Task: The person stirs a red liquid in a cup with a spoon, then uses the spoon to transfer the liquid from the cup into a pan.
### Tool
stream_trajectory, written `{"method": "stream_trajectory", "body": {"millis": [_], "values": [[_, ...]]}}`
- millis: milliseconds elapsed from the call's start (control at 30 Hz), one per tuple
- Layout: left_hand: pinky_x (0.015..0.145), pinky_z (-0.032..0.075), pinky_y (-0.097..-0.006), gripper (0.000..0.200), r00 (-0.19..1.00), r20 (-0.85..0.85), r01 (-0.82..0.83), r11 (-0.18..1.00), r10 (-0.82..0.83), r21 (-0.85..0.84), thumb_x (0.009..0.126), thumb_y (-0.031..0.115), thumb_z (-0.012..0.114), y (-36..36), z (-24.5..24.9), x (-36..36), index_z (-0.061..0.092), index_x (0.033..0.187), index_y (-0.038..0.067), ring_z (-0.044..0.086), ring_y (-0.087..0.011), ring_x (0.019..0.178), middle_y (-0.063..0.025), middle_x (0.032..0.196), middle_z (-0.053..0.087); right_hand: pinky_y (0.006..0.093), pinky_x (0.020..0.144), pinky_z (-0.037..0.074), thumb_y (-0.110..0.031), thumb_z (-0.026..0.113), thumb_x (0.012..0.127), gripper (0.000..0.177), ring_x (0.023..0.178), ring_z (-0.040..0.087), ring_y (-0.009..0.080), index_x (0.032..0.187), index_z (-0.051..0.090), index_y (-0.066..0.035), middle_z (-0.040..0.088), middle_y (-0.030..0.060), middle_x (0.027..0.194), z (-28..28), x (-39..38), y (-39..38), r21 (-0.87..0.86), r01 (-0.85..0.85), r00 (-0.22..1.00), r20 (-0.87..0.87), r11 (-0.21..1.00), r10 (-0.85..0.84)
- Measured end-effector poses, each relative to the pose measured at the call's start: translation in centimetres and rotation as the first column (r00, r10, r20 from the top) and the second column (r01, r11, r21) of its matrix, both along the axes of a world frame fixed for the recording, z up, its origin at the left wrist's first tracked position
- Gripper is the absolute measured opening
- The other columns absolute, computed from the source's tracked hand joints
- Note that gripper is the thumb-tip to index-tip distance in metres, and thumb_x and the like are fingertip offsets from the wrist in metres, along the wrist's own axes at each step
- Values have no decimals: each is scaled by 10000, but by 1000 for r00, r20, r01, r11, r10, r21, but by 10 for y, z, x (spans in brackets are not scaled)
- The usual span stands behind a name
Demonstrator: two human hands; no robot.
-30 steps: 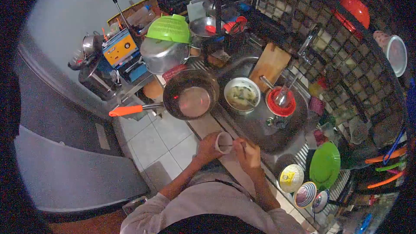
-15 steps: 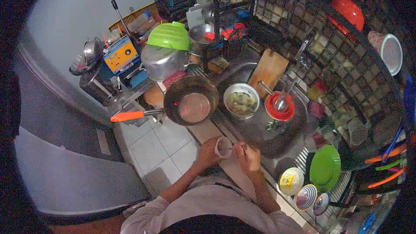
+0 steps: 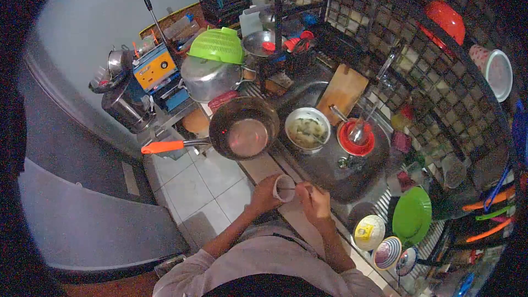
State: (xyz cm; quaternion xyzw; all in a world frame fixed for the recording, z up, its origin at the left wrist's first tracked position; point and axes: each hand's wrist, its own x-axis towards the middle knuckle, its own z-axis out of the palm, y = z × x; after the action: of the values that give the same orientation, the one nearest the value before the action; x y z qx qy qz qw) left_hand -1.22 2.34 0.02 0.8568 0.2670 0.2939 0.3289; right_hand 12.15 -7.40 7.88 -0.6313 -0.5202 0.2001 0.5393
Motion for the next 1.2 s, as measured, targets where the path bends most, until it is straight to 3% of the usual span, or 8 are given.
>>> {"method": "stream_trajectory", "body": {"millis": [500, 567, 700, 767, 900, 967, 1100, 1200], "values": [[814, 395, -391, 617, 998, -19, -52, 998, 52, -21, 574, 304, 713, -1, -6, 3, 468, 1075, 39, 508, -317, 939, -150, 1000, 537, 312, 546, 452, -112, 501, 805, 126, 609, 584, 258, 809, 551, 4, 578, 139, 695, -3, 5, -3, -77, 6, 985, 170, 997, 7], [812, 395, -391, 616, 999, -9, -41, 999, 41, -19, 574, 304, 712, -2, -5, 2, 468, 1074, 38, 508, -318, 937, -151, 1001, 536, 259, 452, 397, -83, 430, 845, 194, 481, 499, 136, 716, 518, 33, 519, 89, 612, 7, 0, -2, 12, -41, 994, 98, 999, 39], [804, 397, -393, 613, 999, 24, -47, 998, 46, 29, 570, 301, 713, -1, -9, 2, 469, 1068, 40, 509, -318, 932, -150, 1002, 536, 259, 452, 400, -83, 433, 847, 192, 484, 503, 137, 720, 521, 32, 514, 85, 608, -6, 3, -3, 50, 0, 988, 153, 999, -8], [817, 392, -392, 659, 999, -25, -30, 1000, 31, 5, 539, 271, 731, -1, -8, 2, 452, 1089, 39, 499, -319, 951, -149, 1020, 526, 308, 539, 448, -80, 496, 802, 108, 614, 578, 260, 793, 551, 12, 573, 141, 699, 0, 4, -4, -102, -41, 993, 106, 994, 52], [829, 388, -390, 714, 1000, -23, -20, 999, 20, -37, 505, 242, 747, -2, 0, 1, 430, 1112, 40, 488, -326, 965, -152, 1029, 517, 310, 538, 448, -85, 489, 806, 119, 611, 577, 267, 783, 553, 13, 572, 139, 696, 7, 1, -4, -63, -19, 998, 58, 998, 23], [827, 388, -390, 712, 999, -39, -25, 999, 24, -28, 506, 241, 746, -2, -3, 2, 430, 1112, 42, 489, -325, 961, -152, 1027, 517, 251, 451, 401, -91, 438, 850, 197, 488, 506, 133, 719, 520, 32, 518, 75, 611, -4, 3, -2, -15, -14, 990, 143, 1000, 16], [824, 389, -393, 697, 1000, -6, -6, 1000, 6, -2, 510, 236, 742, -1, -10, 0, 436, 1105, 42, 490, -325, 958, -152, 1022, 519, 312, 540, 447, -108, 474, 825, 140, 585, 561, 230, 801, 549, 7, 555, 132, 670, 3, 2, -6, -110, -31, 999, -42, 993, 26], [824, 387, -398, 693, 1000, -26, -11, 999, 9, -49, 516, 239, 738, 0, -7, 2, 434, 1105, 38, 488, -327, 961, -153, 1022, 519, 293, 542, 442, -132, 478, 835, 158, 579, 551, 189, 810, 547, 7, 550, 113, 661, -7, 5, -6, -91, 16, 972, 234, 996, 6]]}}
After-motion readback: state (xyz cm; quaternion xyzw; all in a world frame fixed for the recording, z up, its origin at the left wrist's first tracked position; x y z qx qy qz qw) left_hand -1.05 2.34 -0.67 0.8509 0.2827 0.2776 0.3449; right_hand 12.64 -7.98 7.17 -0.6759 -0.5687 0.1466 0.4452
